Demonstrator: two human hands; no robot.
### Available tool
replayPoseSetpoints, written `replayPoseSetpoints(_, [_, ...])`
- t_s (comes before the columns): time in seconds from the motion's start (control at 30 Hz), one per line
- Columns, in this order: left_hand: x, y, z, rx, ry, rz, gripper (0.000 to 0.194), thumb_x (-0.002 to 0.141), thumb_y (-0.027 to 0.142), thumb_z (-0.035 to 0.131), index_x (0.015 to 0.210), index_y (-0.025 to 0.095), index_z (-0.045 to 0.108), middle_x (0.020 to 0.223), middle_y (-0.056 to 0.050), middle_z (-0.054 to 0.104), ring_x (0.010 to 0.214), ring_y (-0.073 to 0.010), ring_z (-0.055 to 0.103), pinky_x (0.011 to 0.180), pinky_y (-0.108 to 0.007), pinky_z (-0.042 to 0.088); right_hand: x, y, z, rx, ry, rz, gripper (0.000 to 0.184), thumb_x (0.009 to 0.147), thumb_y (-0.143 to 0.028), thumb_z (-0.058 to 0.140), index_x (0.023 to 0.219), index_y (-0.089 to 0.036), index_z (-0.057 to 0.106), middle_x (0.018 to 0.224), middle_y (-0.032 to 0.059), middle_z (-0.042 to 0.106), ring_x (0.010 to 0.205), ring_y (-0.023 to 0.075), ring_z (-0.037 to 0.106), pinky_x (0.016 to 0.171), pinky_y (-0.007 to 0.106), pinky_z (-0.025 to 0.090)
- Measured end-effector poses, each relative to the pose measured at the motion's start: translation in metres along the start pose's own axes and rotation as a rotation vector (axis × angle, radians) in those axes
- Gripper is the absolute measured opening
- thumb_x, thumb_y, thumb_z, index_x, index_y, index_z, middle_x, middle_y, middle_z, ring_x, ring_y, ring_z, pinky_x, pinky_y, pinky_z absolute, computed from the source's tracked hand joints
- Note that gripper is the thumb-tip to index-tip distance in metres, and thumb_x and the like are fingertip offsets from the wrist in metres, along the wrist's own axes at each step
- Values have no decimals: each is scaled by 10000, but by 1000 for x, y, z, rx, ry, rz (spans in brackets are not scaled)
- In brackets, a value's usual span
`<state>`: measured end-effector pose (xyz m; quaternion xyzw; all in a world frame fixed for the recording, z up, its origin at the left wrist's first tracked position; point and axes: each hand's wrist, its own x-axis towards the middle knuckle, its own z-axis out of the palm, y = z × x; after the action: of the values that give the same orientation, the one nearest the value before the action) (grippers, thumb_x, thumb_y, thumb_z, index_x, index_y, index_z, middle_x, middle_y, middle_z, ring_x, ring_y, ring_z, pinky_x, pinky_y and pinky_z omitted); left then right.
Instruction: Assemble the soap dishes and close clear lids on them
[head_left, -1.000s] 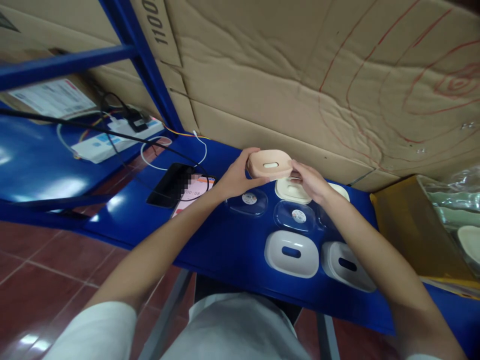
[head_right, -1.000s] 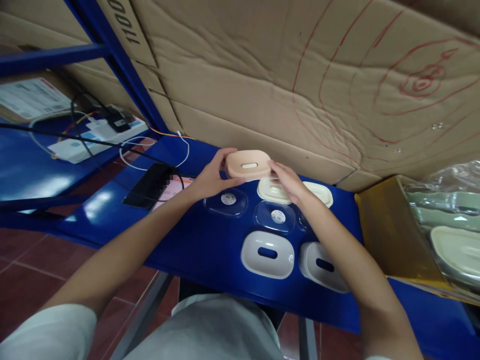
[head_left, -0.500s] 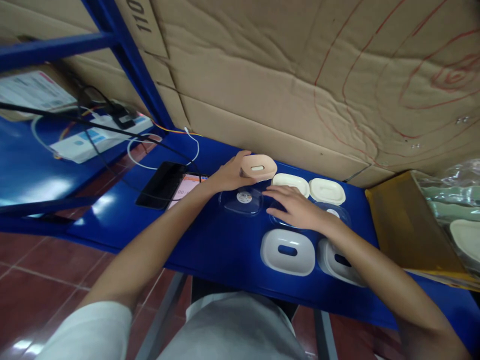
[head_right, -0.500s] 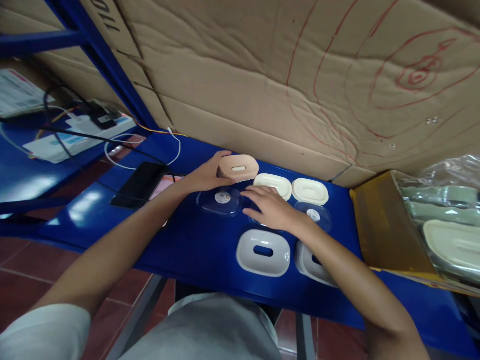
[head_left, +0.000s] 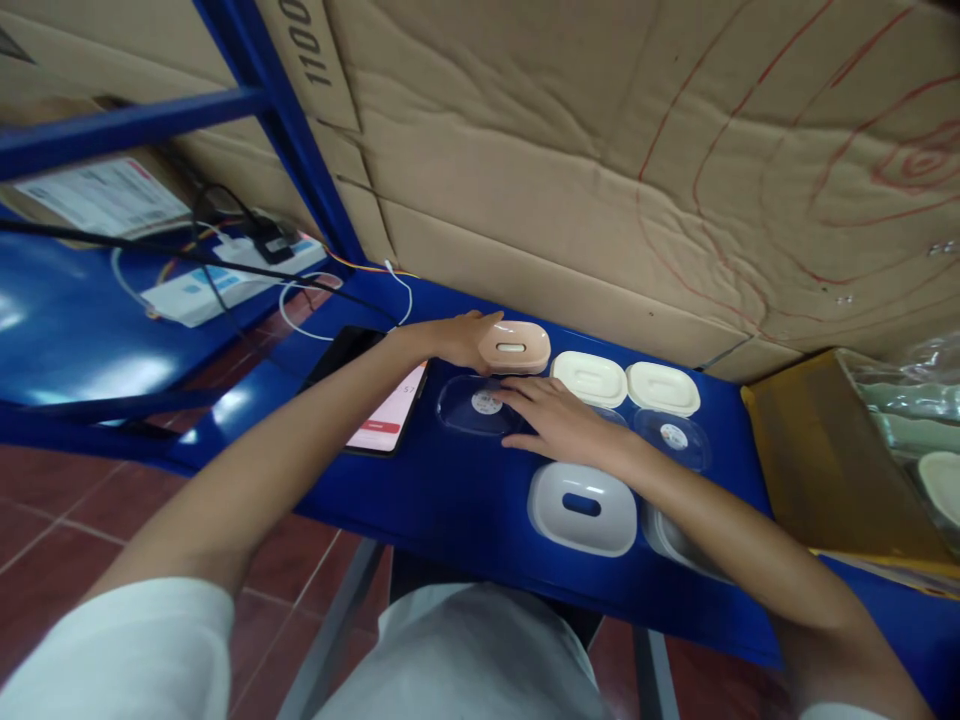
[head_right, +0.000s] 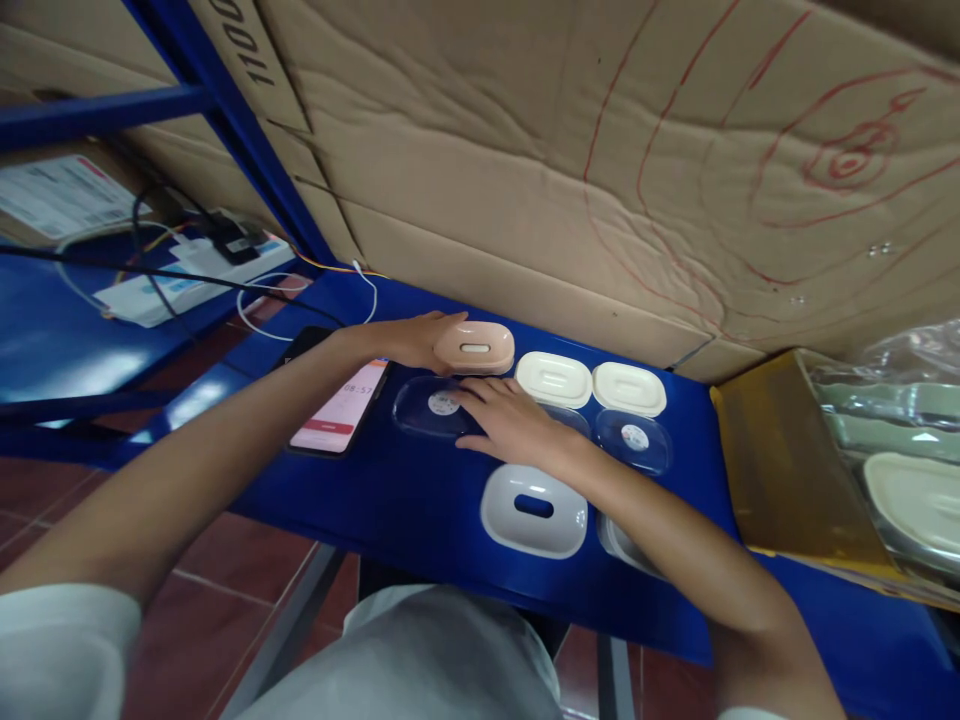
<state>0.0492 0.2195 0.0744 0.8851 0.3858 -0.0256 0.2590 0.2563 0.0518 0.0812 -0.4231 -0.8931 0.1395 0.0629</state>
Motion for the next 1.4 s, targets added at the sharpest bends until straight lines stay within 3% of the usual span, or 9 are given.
replayPoseSetpoints(0.1, [2, -2, 9, -52, 55, -2, 1328, 673, 728, 786, 1729, 161, 215, 1743, -248, 339, 1583, -459, 386, 1248, -542, 365, -1, 2, 2, 0, -23, -26, 697, 943, -226, 792, 1584, -247, 518, 1625, 172, 547, 1522, 371, 498, 1210, 593, 448])
replayPoseSetpoints(0.23, [-11, 4, 17, -120, 158, 85, 1174, 754, 704, 794, 1705, 222, 305, 1700, -229, 433, 1579, -452, 411, 1219, -579, 409, -17, 1, -10, -3, -26, -17, 686, 954, -217, 768, 1593, -230, 520, 1688, 200, 475, 1560, 388, 458, 1235, 640, 425])
replayPoseSetpoints(0.43, [-88, 45, 46, 79, 420, 157, 854, 1017, 392, 639, 1740, 275, 198, 1798, -189, 248, 1660, -422, 252, 1274, -624, 335, -94, -26, -26, 0, 137, 83, 557, 1057, -386, 655, 1598, -346, 528, 1653, 88, 555, 1540, 328, 507, 1235, 615, 474])
replayPoseSetpoints(0.57, [-137, 69, 89, 76, 480, 159, 823, 1039, 401, 638, 1732, 347, 197, 1759, -153, 354, 1582, -387, 432, 1225, -588, 452, -152, -43, -4, -10, 276, 219, 510, 1052, -368, 646, 1556, -381, 576, 1623, 56, 587, 1468, 317, 590, 1138, 552, 589])
replayPoseSetpoints(0.67, [-146, 71, 115, 94, 529, 103, 853, 1024, 390, 670, 1730, 335, 195, 1755, -180, 347, 1590, -414, 410, 1205, -618, 471, -176, -49, 26, -12, 459, 321, 443, 1053, -321, 626, 1493, -365, 627, 1522, 67, 665, 1374, 318, 659, 1061, 552, 626])
replayPoseSetpoints(0.87, [-127, 60, 111, 134, 463, 84, 942, 922, 382, 807, 1699, 319, 277, 1621, -193, 528, 1495, -424, 528, 1198, -633, 460, -178, -46, 60, -51, 716, 410, 315, 1024, -204, 629, 1293, -335, 728, 1309, 80, 756, 1189, 325, 727, 968, 568, 611])
replayPoseSetpoints(1.07, [-103, 73, 69, 49, 530, 134, 1053, 889, 380, 851, 1709, 340, 190, 1571, -147, 554, 1437, -393, 560, 1179, -573, 483, -169, -43, 56, -12, 791, 372, 311, 978, -149, 645, 1209, -325, 757, 1200, 74, 790, 1089, 317, 763, 902, 529, 623])
replayPoseSetpoints(1.23, [-49, 66, 44, 96, 582, 114, 993, 883, 416, 856, 1687, 262, 293, 1566, -183, 552, 1462, -410, 527, 1219, -586, 422, -164, -48, 51, 50, 809, 285, 360, 947, -76, 637, 1191, -307, 765, 1095, 65, 811, 998, 295, 788, 842, 490, 633])
replayPoseSetpoints(1.4, [-14, 39, 36, 9, 436, 69, 1013, 897, 560, 813, 1691, 207, 293, 1621, -211, 505, 1488, -409, 509, 1249, -588, 393, -160, -52, 52, 153, 961, 262, 369, 902, -32, 625, 1107, -301, 773, 951, 59, 808, 864, 294, 788, 721, 476, 630])
